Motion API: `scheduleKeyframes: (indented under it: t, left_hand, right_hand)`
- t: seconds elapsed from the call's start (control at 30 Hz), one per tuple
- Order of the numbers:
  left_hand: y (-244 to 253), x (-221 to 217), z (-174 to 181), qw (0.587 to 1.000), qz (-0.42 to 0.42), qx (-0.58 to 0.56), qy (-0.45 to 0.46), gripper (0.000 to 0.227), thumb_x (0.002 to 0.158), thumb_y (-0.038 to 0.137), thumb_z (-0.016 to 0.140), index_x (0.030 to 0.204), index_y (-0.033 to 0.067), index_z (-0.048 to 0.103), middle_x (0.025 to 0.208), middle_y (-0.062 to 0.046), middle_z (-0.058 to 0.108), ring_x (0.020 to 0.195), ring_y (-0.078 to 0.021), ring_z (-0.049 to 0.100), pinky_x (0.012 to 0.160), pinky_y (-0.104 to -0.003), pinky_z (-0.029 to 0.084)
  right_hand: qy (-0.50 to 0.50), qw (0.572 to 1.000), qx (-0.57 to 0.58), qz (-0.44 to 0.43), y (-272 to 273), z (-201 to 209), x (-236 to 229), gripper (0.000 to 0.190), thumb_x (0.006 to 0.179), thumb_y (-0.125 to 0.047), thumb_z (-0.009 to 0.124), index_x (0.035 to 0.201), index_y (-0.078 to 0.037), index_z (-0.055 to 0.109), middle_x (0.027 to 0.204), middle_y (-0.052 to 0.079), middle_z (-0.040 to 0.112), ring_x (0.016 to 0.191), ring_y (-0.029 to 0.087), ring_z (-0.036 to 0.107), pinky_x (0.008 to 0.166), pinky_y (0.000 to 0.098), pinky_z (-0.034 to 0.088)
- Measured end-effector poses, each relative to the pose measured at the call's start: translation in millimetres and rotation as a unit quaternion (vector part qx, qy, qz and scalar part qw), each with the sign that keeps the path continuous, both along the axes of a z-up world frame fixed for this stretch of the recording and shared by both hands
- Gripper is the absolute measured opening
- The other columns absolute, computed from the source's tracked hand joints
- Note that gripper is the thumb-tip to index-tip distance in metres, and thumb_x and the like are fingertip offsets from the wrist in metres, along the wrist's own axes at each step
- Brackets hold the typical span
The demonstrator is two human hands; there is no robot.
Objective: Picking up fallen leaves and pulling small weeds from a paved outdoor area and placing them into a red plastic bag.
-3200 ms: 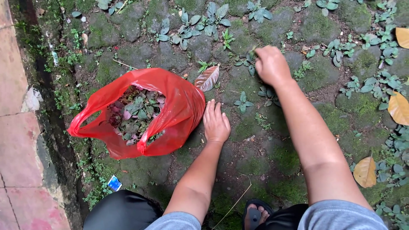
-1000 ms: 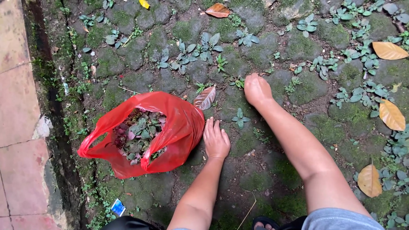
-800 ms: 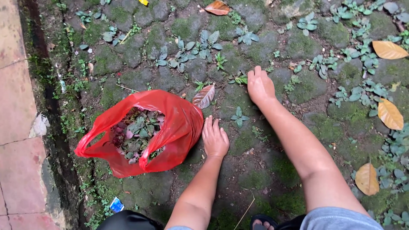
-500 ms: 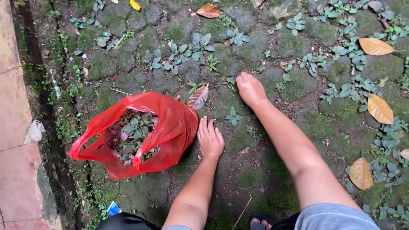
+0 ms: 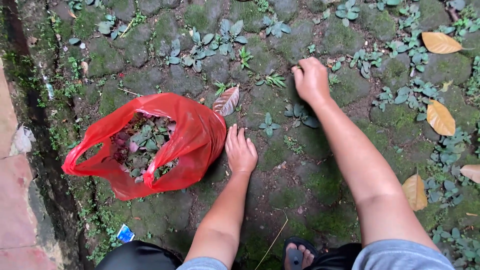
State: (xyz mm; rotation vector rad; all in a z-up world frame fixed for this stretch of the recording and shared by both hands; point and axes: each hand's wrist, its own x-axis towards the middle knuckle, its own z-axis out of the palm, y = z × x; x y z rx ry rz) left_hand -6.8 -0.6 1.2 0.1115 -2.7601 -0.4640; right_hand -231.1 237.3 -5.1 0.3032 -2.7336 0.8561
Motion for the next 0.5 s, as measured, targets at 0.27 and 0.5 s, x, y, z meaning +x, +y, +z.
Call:
scheduleKeyframes:
  t: [0.27, 0.5]
  left_hand:
    - [1, 3, 4, 1.000, -0.002, 0.002, -0.013, 0.037, 0.093, 0.016, 0.055, 0.127, 0.0037, 0.059, 0.142, -0.019, 0.054, 0.136, -0.0363, 0.053, 0.112, -0.049, 0.045]
    - [1, 5, 4, 1.000, 0.002, 0.001, -0.024, 0.037, 0.093, 0.016, 0.055, 0.128, 0.0037, 0.059, 0.143, -0.019, 0.054, 0.137, -0.0367, 0.052, 0.112, -0.049, 0.045]
  right_hand:
    - [-0.039, 0.991, 0.091, 0.091, -81, 40, 28, 0.048, 0.086, -0.026, 0.085, 0.126, -0.005, 0.069, 0.129, 0.020, 0.049, 0.111, 0.043, 0.060, 0.090, 0.0478, 0.058]
    - [0.002, 0.985, 0.090, 0.145, -86, -26, 17, 0.021, 0.091, -0.022, 0.075, 0.109, -0.013, 0.070, 0.103, 0.009, 0.054, 0.098, 0.033, 0.062, 0.087, 0.0401, 0.055]
